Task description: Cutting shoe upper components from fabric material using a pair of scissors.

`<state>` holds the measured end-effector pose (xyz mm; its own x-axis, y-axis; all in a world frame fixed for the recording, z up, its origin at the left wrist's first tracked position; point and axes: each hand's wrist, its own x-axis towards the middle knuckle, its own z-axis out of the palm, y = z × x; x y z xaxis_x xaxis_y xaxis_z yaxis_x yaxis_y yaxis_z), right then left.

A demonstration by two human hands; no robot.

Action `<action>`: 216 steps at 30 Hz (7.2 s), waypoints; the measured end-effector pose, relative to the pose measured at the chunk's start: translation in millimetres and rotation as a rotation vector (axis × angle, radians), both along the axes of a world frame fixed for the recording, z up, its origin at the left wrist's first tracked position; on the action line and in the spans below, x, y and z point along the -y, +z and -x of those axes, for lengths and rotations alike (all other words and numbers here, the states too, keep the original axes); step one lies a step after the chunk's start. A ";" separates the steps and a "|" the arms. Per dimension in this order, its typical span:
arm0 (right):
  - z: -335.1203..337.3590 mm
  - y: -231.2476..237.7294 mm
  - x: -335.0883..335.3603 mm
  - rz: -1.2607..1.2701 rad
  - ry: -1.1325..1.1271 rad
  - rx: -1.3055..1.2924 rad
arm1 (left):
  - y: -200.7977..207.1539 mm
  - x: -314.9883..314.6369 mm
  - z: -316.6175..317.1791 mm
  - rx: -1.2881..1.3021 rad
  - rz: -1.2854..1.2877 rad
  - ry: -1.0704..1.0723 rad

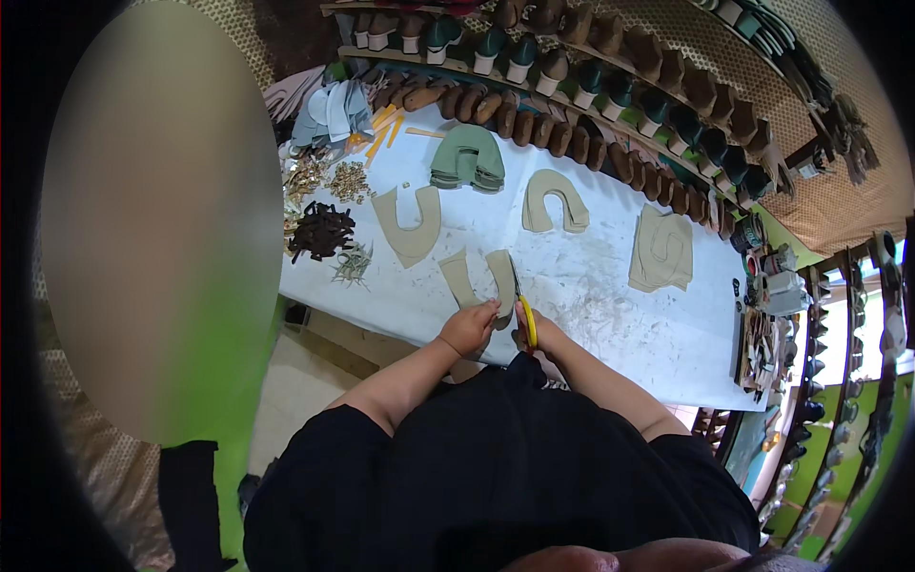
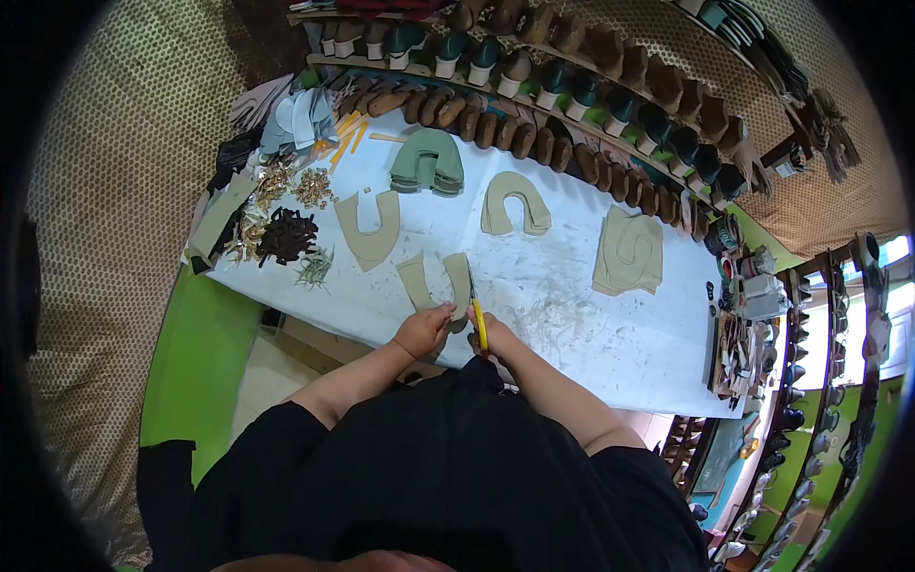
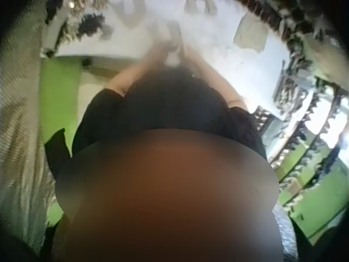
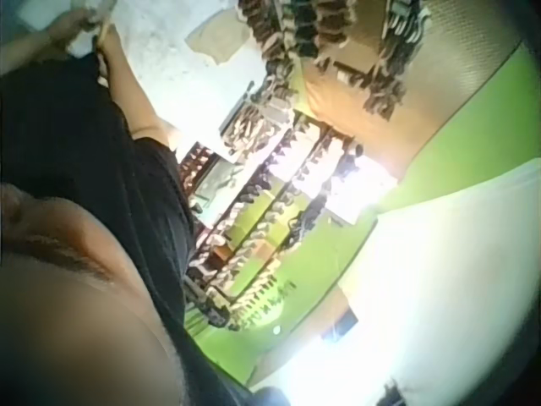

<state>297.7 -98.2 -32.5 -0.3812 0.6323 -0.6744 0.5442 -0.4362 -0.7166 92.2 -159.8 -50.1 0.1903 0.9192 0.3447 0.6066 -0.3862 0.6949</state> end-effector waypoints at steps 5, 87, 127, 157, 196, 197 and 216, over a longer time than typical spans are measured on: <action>-1.1 -4.6 0.1 -0.017 -0.023 -0.001 | -5.2 -1.4 -0.7 -0.049 -0.025 -0.019; 12.9 54.1 -8.0 -0.437 0.262 0.635 | 1.5 1.7 1.3 -0.097 0.018 -0.065; -42.0 25.0 35.8 0.424 -0.138 -0.089 | 9.3 0.2 -36.5 0.148 0.104 0.169; -47.2 22.2 29.8 0.002 0.023 0.097 | -3.1 3.8 -38.0 0.035 0.091 0.036; -171.5 1.7 40.3 -1.065 -0.121 0.696 | 48.9 -108.8 -47.0 -0.472 0.319 0.279; -170.3 1.3 38.9 -1.078 -0.120 0.704 | 46.9 -115.2 -47.5 -0.472 0.317 0.279; -170.2 2.7 38.8 -1.041 -0.146 0.681 | 21.5 -158.8 -46.4 -0.448 0.099 0.127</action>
